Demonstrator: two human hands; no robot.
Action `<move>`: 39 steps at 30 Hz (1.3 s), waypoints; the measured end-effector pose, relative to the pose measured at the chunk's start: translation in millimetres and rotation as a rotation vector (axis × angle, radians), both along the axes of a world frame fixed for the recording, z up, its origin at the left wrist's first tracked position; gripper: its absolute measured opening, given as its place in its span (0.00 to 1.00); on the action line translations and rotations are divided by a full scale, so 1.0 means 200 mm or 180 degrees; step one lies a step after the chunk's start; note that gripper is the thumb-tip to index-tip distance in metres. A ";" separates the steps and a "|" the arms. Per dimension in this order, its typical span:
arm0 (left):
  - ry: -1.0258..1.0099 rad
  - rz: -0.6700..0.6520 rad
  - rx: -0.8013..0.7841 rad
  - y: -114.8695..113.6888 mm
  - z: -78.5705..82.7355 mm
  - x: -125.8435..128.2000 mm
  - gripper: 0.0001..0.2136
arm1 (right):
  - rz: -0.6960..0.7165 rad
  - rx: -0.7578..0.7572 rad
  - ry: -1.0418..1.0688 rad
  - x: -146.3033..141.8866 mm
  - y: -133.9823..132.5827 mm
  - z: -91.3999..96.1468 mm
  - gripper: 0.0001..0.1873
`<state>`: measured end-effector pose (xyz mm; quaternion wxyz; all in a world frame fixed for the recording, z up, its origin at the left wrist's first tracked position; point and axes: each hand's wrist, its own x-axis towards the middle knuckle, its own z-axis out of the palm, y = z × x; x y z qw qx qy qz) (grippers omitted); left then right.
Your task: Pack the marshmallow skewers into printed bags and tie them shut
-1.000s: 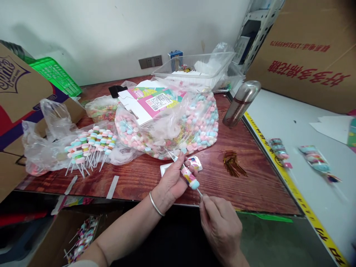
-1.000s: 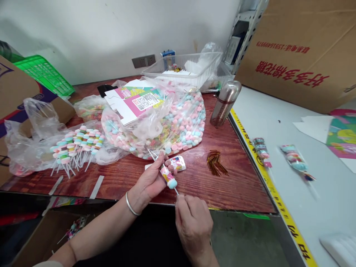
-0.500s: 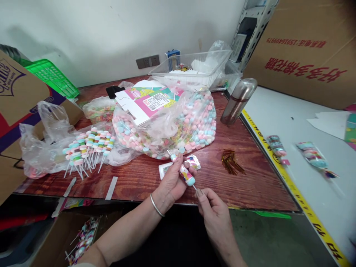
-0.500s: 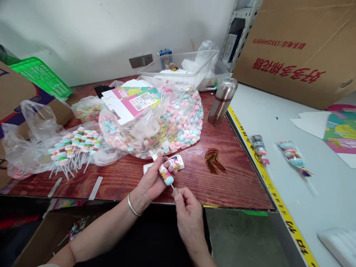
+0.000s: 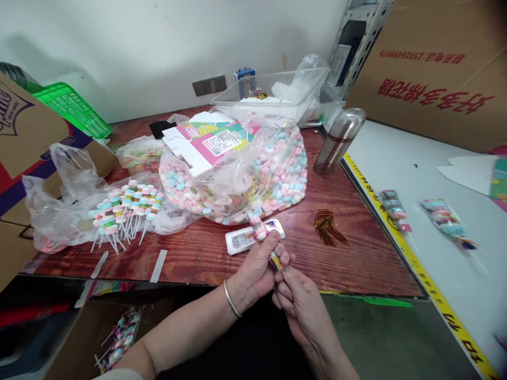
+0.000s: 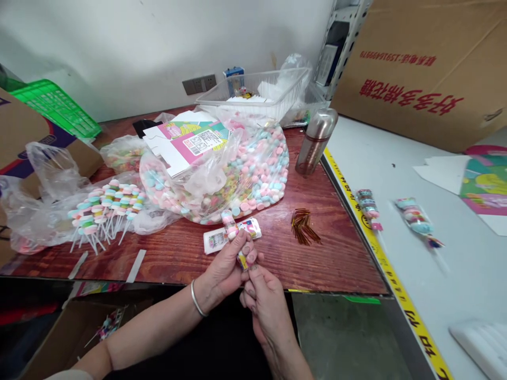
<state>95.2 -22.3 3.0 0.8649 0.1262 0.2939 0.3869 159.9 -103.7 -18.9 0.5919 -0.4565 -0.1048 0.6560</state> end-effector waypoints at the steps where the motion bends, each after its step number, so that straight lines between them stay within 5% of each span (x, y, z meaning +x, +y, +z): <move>1: 0.0079 -0.0001 -0.0025 0.00 0.00 0.00 0.17 | -0.0043 0.0038 -0.0131 0.00 0.00 0.00 0.23; 6: 0.0155 0.0341 0.0086 0.02 0.00 -0.01 0.15 | 0.0077 0.0294 -0.1585 0.01 -0.03 -0.02 0.18; 14: 0.0363 0.0295 0.0117 -0.05 -0.05 0.04 0.19 | -0.0053 0.0632 -0.3767 0.01 0.04 -0.01 0.17; 18: 0.0579 0.0167 0.0225 -0.04 -0.05 0.03 0.19 | -0.0626 0.1056 -0.5274 -0.02 0.06 -0.05 0.22; 22: 0.0804 -0.0106 0.0516 -0.06 -0.03 0.02 0.18 | -0.0729 0.1246 -0.6097 -0.02 0.07 -0.10 0.19; 27: 0.0798 -0.0456 0.0722 -0.09 -0.01 -0.03 0.15 | -0.0735 0.1133 -0.5312 0.03 0.07 -0.09 0.12; 39: 0.1228 -0.0228 0.0793 -0.09 -0.07 -0.05 0.16 | -0.0371 0.0529 -0.2629 0.02 0.04 -0.05 0.16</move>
